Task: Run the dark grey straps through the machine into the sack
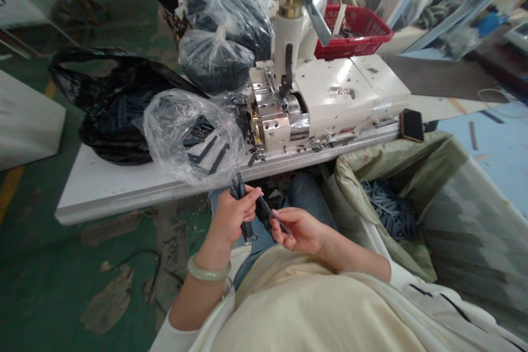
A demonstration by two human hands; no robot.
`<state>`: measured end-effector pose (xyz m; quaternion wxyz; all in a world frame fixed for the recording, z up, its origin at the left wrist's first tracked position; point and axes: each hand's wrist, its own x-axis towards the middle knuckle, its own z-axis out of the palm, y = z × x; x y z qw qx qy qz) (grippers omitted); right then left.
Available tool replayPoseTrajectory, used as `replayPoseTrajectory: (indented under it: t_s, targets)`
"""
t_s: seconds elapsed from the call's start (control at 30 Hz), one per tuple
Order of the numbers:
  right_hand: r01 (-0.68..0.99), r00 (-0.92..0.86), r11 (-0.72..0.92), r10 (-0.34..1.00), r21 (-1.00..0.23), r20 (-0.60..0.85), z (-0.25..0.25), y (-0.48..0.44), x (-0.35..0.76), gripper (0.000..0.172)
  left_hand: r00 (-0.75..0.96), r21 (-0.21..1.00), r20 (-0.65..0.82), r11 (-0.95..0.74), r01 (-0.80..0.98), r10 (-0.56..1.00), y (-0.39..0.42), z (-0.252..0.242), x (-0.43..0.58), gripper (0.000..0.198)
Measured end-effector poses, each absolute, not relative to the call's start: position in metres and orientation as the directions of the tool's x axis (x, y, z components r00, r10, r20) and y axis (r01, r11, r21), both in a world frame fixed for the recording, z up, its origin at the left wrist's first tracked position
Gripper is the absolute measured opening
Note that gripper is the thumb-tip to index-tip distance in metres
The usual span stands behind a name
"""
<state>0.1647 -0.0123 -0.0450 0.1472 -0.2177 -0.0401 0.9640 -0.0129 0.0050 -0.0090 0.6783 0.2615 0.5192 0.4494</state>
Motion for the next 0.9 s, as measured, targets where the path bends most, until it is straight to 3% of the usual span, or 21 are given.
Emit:
replayPoseTrajectory:
  t_s: [0.07,0.17,0.47,0.57,0.73,0.8,0.9]
  targets:
    - [-0.306,-0.821,-0.920,0.385,-0.244,-0.422,-0.041,-0.012,0.163,0.025,0.083,0.810,-0.480,0.477,-0.340,0.874,0.006,-0.009,-0.014,0.030]
    - [-0.311,-0.775,-0.885,0.447,-0.346,-0.446,-0.033,-0.011,0.160,0.029,0.129,0.795,-0.486,0.498,-0.345,0.865,0.007,-0.009,-0.015,0.031]
    - [-0.309,-0.770,-0.875,0.460,-0.373,-0.442,-0.028,-0.009,0.158,0.038,0.185,0.764,-0.482,0.514,-0.389,0.856,0.009,-0.011,-0.018,0.029]
    - [-0.258,-0.749,-0.840,0.486,-0.478,-0.450,-0.031,-0.008,0.156,0.039,0.204,0.757,-0.484,0.524,-0.391,0.851,0.009,-0.014,-0.019,0.030]
    - [-0.174,-0.461,-0.461,0.819,-0.870,-0.342,-0.026,0.030,0.160,0.039,0.163,0.719,-0.514,0.527,-0.453,0.842,0.010,-0.014,-0.022,0.032]
    - [-0.216,-0.324,-0.345,0.908,-0.914,-0.266,-0.017,0.060,0.167,0.038,0.137,0.716,-0.525,0.523,-0.462,0.840,0.011,-0.013,-0.023,0.032]
    - [-0.309,-0.245,-0.298,0.942,-0.903,-0.228,0.000,0.106,0.177,0.037,0.140,0.715,-0.522,0.521,-0.466,0.841,0.010,-0.014,-0.025,0.032]
